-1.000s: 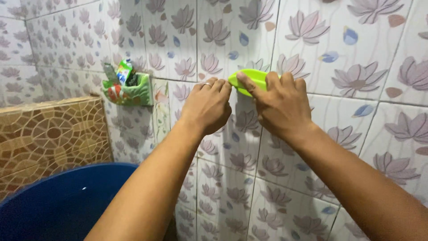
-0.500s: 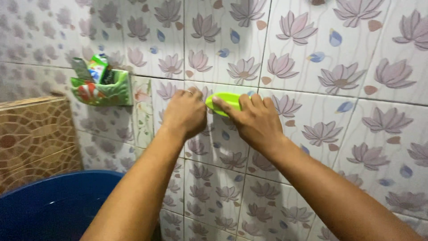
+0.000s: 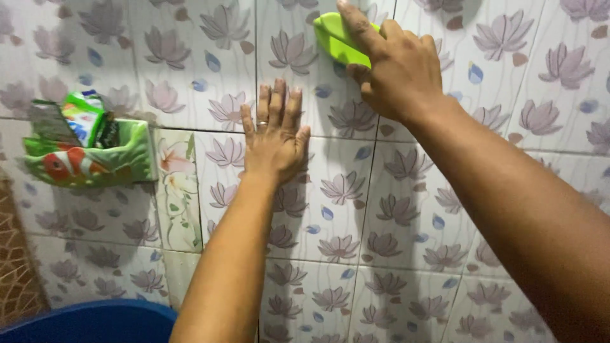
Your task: Scrub the floor and tiled walls of a bathroom using a brush.
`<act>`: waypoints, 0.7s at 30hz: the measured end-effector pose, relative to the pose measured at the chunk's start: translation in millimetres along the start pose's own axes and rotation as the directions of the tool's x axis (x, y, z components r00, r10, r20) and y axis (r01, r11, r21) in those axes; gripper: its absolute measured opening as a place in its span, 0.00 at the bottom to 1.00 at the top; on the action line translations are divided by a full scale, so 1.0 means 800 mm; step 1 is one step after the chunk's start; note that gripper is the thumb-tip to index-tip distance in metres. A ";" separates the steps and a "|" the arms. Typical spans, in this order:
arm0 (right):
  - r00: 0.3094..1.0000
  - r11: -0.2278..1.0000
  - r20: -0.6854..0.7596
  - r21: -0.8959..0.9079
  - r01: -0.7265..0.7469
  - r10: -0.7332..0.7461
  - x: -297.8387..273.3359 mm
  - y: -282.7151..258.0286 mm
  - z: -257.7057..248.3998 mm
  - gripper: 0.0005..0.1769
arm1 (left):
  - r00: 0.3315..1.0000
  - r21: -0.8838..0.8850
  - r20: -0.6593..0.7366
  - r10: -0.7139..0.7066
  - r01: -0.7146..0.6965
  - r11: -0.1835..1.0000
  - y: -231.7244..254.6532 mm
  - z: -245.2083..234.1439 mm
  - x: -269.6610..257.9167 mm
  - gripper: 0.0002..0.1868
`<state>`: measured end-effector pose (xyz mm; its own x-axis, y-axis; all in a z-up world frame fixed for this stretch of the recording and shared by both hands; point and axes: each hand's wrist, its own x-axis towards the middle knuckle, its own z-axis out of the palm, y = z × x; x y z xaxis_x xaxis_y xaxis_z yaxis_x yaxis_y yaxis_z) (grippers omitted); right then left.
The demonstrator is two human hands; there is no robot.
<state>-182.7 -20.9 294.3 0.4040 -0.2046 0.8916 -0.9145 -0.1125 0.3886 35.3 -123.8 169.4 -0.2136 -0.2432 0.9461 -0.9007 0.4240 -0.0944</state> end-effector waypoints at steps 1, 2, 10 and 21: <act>1.000 0.999 0.010 0.042 0.014 -0.014 -0.010 -0.002 0.001 0.46 | 1.000 -0.010 0.016 -0.005 0.006 1.000 -0.001 0.001 -0.001 0.39; 0.999 0.996 0.019 0.084 0.027 -0.028 -0.020 -0.003 0.002 0.46 | 0.999 -0.021 0.033 -0.010 0.011 1.000 0.000 0.002 -0.001 0.39; 0.972 0.984 0.170 0.089 0.151 -0.164 -0.131 -0.058 0.000 0.27 | 0.995 -0.056 0.095 0.005 0.000 0.998 0.003 -0.010 -0.004 0.40; 0.963 0.999 0.264 -0.024 -0.039 0.044 -0.021 0.003 0.011 0.19 | 0.969 -0.015 0.225 -0.098 0.104 0.994 0.020 -0.038 -0.004 0.37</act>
<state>-191.5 -25.9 278.2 0.3546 -0.4591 0.8146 -0.9298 -0.0812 0.3590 32.8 -89.9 174.3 -0.2042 -0.4740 0.8565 -0.9124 0.4091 0.0089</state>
